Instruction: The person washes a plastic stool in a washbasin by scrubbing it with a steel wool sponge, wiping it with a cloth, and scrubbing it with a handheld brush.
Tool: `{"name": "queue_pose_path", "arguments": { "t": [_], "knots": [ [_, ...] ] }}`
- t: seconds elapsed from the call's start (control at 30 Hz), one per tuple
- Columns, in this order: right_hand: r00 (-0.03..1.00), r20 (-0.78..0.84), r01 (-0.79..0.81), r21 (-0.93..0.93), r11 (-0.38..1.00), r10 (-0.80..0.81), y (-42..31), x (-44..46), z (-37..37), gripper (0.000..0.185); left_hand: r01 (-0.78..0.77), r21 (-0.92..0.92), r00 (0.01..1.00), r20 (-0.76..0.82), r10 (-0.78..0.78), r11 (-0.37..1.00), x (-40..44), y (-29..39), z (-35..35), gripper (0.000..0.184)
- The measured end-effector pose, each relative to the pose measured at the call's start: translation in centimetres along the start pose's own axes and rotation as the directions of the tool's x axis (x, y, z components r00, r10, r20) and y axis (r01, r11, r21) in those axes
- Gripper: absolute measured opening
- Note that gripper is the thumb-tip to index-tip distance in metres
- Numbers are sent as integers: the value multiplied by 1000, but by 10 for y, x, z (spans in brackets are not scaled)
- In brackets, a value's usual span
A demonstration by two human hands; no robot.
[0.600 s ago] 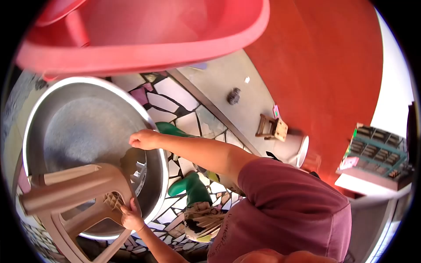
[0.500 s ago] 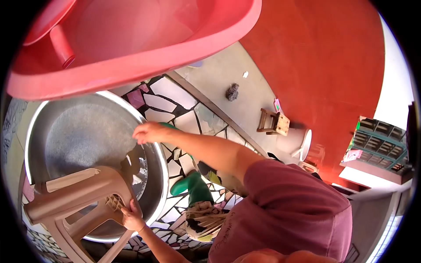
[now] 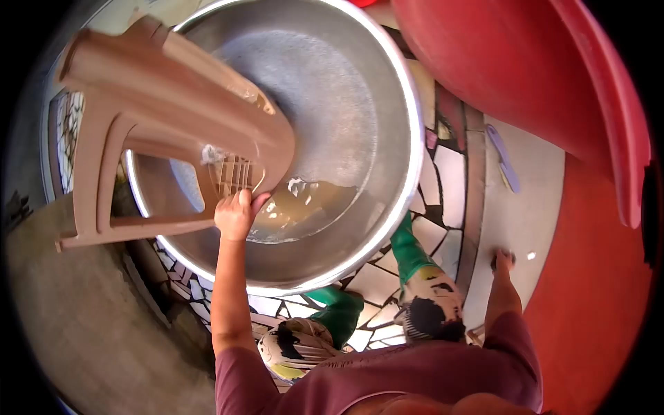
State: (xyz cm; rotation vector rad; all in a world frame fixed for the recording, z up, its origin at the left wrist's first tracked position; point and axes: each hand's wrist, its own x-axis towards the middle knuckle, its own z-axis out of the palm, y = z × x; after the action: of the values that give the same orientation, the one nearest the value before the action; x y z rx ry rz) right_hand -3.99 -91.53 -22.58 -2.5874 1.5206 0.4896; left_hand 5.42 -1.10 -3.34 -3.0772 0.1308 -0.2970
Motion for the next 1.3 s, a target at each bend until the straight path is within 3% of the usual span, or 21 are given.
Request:
{"name": "queue_pose_path", "arguments": {
  "t": [0.03,0.07,0.1,0.13,0.17,0.2,0.23,0.27,0.3,0.37,0.43,0.5,0.57,0.63,0.7,0.77,0.83,1.07,1.17,1.27,1.3],
  "knots": [
    [971,21,-240,155,958,239,-38,-62,-44,49,7,17,1000,-15,-7,1000,-12,1,9,46],
    [926,28,-365,317,875,376,-79,-84,-74,39,2,31,1000,-15,-1,1000,-8,2,34,45],
    [932,258,-351,477,806,254,-53,-73,-65,40,-12,66,1000,7,12,998,-13,-3,42,44],
    [957,86,-269,621,736,278,-50,-81,-51,39,-11,66,1000,14,10,998,-20,-9,52,43],
    [948,-258,-77,378,923,185,-6,-27,-22,36,22,35,999,36,-23,999,-27,-9,64,38],
    [969,-68,-190,416,889,238,-57,-71,-63,42,43,11,999,-28,-43,999,-26,-11,76,35],
    [989,27,-143,353,925,143,-68,-57,-63,54,61,-10,994,-90,-61,998,-22,-16,84,32],
    [990,106,-139,504,852,99,-84,-84,-86,63,175,-63,985,13,-174,983,-33,-17,90,27],
    [994,82,-100,515,851,67,-102,-96,-103,63,279,-25,958,70,-276,960,-36,-12,104,27],
    [946,114,123,740,661,-305,-162,-142,-147,64,313,-73,942,-100,-319,947,-48,-7,114,30],
    [787,81,343,767,543,-612,-226,-199,-193,63,357,-117,922,-114,-370,927,-54,2,119,27],
    [549,33,486,800,351,-835,-289,-272,-233,63,397,-164,908,-76,-413,903,-71,17,134,25],
    [360,-24,550,813,191,-933,-350,-339,-244,63,504,-102,858,177,-482,858,-79,20,165,19],
    [122,-46,582,812,34,-991,-393,-381,-229,64,505,-67,808,388,-444,861,-82,12,183,28],
    [-39,49,627,779,13,-998,-427,-403,-203,66,494,-106,841,310,-443,863,-84,6,191,28],
    [-108,144,692,721,30,-984,-446,-436,-188,64,494,-114,845,299,-444,862,-77,-5,194,28],
    [-252,187,793,602,-92,-950,-464,-448,-161,65,491,-110,843,310,-439,864,-67,-13,184,24],
    [-320,415,942,240,-236,-852,-532,-433,-66,67,477,-122,796,481,-368,871,-56,15,70,32],
    [-277,445,960,159,-230,-851,-578,-424,-30,64,534,-158,766,507,-395,831,-70,27,23,34],
    [-226,568,937,-97,-337,-791,-602,-435,16,76,576,-215,746,533,-399,789,-91,33,-15,34],
    [-246,592,926,-90,-366,-768,-599,-445,29,76,608,-207,721,547,-425,766,-98,36,-19,34]
  ]
}}
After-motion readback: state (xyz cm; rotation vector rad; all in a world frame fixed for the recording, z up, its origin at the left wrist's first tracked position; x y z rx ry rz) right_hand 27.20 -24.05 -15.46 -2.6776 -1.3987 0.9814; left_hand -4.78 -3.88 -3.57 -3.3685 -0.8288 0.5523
